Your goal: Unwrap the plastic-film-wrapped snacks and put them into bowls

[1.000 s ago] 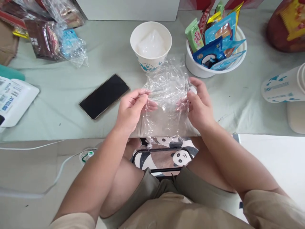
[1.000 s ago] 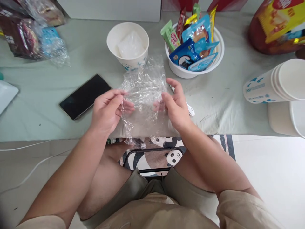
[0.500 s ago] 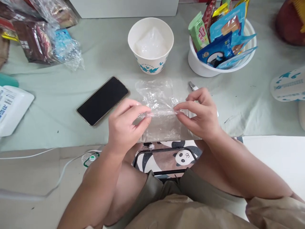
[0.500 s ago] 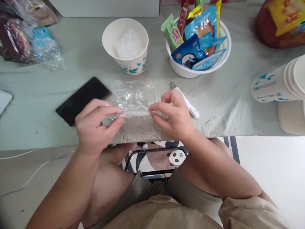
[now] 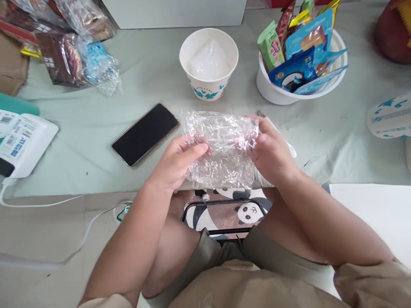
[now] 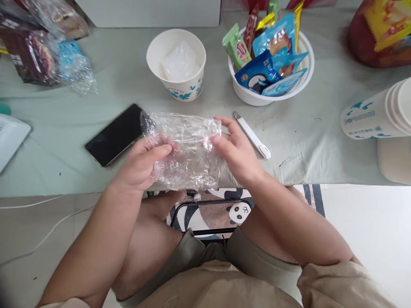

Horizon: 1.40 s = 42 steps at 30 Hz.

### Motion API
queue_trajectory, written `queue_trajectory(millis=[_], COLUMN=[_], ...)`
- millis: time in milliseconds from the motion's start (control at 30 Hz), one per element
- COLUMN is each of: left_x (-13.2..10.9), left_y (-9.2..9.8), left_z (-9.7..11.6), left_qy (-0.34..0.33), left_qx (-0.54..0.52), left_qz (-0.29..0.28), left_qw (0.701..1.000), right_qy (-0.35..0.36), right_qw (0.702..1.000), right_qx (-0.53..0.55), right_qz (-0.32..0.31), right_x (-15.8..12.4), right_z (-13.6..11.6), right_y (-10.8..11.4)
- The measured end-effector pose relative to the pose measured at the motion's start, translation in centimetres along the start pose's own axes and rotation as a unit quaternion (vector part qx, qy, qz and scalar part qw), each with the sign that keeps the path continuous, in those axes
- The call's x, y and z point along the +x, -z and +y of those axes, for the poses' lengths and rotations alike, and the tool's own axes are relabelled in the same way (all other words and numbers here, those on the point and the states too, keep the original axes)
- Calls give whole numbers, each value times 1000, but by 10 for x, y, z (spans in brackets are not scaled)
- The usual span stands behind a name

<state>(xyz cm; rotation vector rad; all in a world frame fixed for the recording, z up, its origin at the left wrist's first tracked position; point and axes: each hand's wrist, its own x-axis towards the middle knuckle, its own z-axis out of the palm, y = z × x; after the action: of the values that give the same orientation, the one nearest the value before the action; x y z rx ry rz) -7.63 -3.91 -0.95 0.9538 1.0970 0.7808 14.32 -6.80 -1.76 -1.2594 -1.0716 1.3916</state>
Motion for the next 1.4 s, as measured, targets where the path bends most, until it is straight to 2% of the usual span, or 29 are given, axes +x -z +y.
queue_trajectory(millis=[67, 133, 267, 333, 433, 500, 600, 700, 833, 900, 1033, 1100, 1167, 1233, 1333, 1400], left_x=[4, 7, 13, 16, 20, 22, 25, 28, 33, 35, 33, 31, 28, 26, 23, 22], left_y=[-3, -5, -2, 0, 1, 0, -1, 0, 0, -2, -9, -13, -14, -15, -15, -15], left_z=[1, 1, 3, 5, 8, 10, 11, 9, 1, -3, -9, -7, -4, -1, 2, 3], left_qy=[10, 31, 53, 51, 12, -12, -18, -25, -49, -94, -253, -290, -256, -180, -95, -84], left_qx=[-21, -15, 28, 14, -35, -55, -41, 14, 53, 135, 291, 290, 255, 231, 229, 212], left_qz=[28, 11, -69, -78, -53, -52, -47, -22, -13, 6, 53, 20, -47, -93, -91, -95], left_qw=[999, 999, 996, 996, 998, 997, 998, 999, 997, 986, 921, 912, 931, 952, 965, 969], right_qy=[-31, -59, -72, -63, -20, -7, -19, -57, -141, -154, -88, -54, -29, -1, 80, 134], right_qw=[997, 993, 996, 998, 999, 999, 999, 998, 983, 977, 988, 992, 995, 996, 984, 966], right_qx=[-12, -28, -8, 10, 35, 44, -5, -29, 28, 14, 2, -4, -16, -49, -160, -213], right_qz=[-72, -102, -50, -28, -4, -11, -35, -29, -112, -150, -129, -111, -98, -81, 11, 52], right_x=[1, 1, 4, 6, 8, 9, 10, 12, 15, 15, 14, 13, 13, 13, 11, 9], right_z=[-4, -7, -5, -2, -1, -2, -5, -6, -8, -10, -10, -9, -7, -3, 4, 10], right_y=[-1, -2, 2, 5, 10, 12, 13, 11, 7, 5, 1, 0, 0, 0, 0, 0])
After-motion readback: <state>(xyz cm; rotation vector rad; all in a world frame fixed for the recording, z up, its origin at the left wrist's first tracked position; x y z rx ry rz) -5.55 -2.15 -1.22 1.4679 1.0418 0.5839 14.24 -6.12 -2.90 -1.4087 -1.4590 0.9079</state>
